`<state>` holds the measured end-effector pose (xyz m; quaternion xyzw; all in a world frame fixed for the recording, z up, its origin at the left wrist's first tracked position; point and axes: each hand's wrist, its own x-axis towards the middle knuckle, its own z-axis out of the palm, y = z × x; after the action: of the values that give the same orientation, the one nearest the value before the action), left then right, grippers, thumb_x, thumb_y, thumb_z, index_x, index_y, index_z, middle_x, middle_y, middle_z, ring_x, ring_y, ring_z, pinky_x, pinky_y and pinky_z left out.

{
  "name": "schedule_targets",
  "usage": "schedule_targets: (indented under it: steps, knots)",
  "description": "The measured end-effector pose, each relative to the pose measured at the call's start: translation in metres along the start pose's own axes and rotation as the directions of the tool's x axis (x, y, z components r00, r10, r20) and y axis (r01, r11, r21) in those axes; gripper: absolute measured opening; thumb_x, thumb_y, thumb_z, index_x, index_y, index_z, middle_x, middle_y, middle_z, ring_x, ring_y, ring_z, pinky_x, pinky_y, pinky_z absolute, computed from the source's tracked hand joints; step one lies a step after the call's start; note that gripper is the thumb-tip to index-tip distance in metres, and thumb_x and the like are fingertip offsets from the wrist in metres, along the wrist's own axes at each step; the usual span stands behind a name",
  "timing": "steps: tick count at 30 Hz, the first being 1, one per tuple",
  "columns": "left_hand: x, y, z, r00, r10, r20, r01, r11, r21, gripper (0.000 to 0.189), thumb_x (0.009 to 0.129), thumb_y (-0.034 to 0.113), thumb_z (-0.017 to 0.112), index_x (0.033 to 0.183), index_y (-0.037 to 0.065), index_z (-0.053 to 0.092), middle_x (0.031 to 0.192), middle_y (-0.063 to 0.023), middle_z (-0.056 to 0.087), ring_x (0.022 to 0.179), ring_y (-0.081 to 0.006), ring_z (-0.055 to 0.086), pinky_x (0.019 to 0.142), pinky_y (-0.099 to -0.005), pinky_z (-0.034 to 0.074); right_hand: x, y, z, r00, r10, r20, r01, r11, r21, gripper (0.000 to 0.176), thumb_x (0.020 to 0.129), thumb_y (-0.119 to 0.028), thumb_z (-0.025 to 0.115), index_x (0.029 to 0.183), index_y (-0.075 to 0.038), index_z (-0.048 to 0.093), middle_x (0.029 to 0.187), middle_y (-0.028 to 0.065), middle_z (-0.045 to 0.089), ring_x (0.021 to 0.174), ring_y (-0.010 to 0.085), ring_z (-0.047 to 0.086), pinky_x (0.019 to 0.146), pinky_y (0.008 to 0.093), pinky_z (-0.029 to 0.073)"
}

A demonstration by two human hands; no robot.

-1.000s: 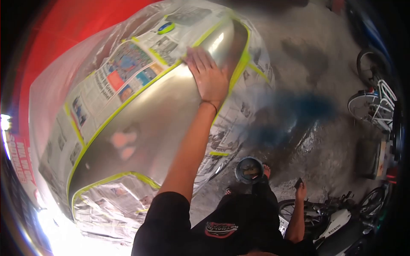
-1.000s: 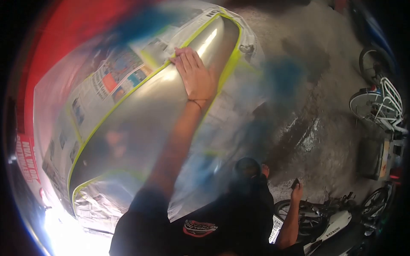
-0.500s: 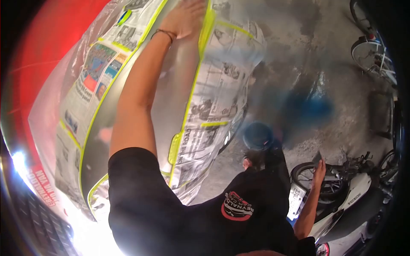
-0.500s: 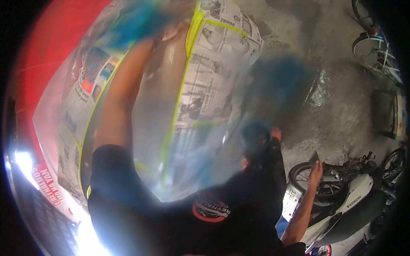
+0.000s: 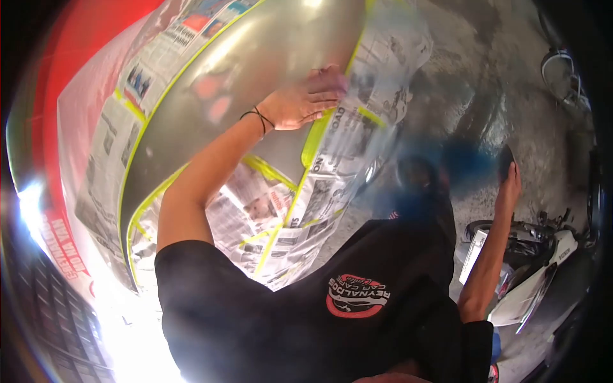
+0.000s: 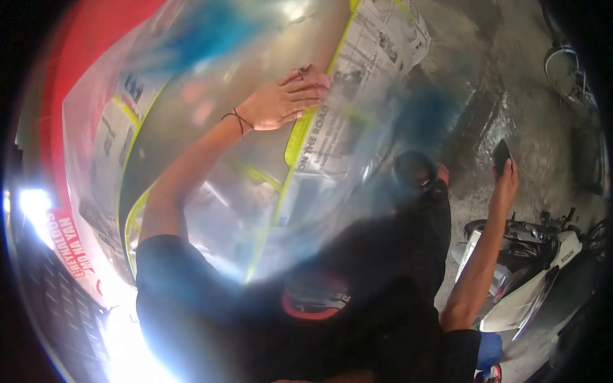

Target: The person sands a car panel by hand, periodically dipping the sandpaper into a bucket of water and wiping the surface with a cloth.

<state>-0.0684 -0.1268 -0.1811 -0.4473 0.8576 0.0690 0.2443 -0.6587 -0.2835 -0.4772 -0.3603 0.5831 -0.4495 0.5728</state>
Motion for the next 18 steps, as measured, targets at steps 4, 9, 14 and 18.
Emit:
schedule_targets:
  steps: [4,9,14,18]
  knots:
    - [-0.061,0.057,0.037,0.992,-0.090,-0.088,0.081,0.992,-0.100,0.057,0.114,0.033,0.055,0.165,0.009,0.053,0.181,-0.0063,0.037,0.172,-0.0272,0.023,0.142,-0.0543,0.016,-0.061,-0.012,0.015,0.994,-0.035,0.099,0.037,0.999,-0.015,0.058,0.118,-0.039,0.059,0.160,0.001,0.057,0.158,0.0141,0.060,0.144,0.0251,0.058,0.116,0.0417,0.053]
    - [-0.123,0.116,0.058,0.979,-0.125,-0.158,0.114,0.991,-0.075,0.078,0.101,0.037,0.069,0.170,0.007,0.046,0.181,-0.0067,0.037,0.172,-0.0270,0.024,0.142,-0.0513,0.015,-0.098,-0.021,0.025,0.991,-0.070,0.117,0.073,0.997,-0.028,0.059,0.118,-0.039,0.058,0.160,0.002,0.057,0.161,0.0140,0.058,0.146,0.0255,0.057,0.118,0.0426,0.053]
    - [-0.149,0.099,0.032,0.825,-0.456,-0.335,0.518,0.847,0.121,0.082,0.094,0.028,0.076,0.168,0.006,0.048,0.175,-0.0089,0.047,0.168,-0.0318,0.033,0.140,-0.0502,0.023,-0.086,-0.084,0.034,0.977,-0.193,0.089,0.195,0.981,-0.014,0.062,0.117,-0.038,0.060,0.163,0.003,0.052,0.165,0.0161,0.052,0.153,0.0258,0.051,0.124,0.0457,0.051]
    - [-0.208,0.049,-0.009,0.679,-0.571,-0.461,0.709,0.672,0.212,0.063,0.099,0.022,0.067,0.158,0.001,0.056,0.168,-0.0145,0.053,0.163,-0.0368,0.041,0.137,-0.0523,0.029,-0.044,-0.154,0.005,0.905,-0.379,0.192,0.388,0.921,-0.014,0.062,0.116,-0.036,0.062,0.163,0.003,0.052,0.164,0.0156,0.055,0.153,0.0268,0.051,0.125,0.0467,0.050]
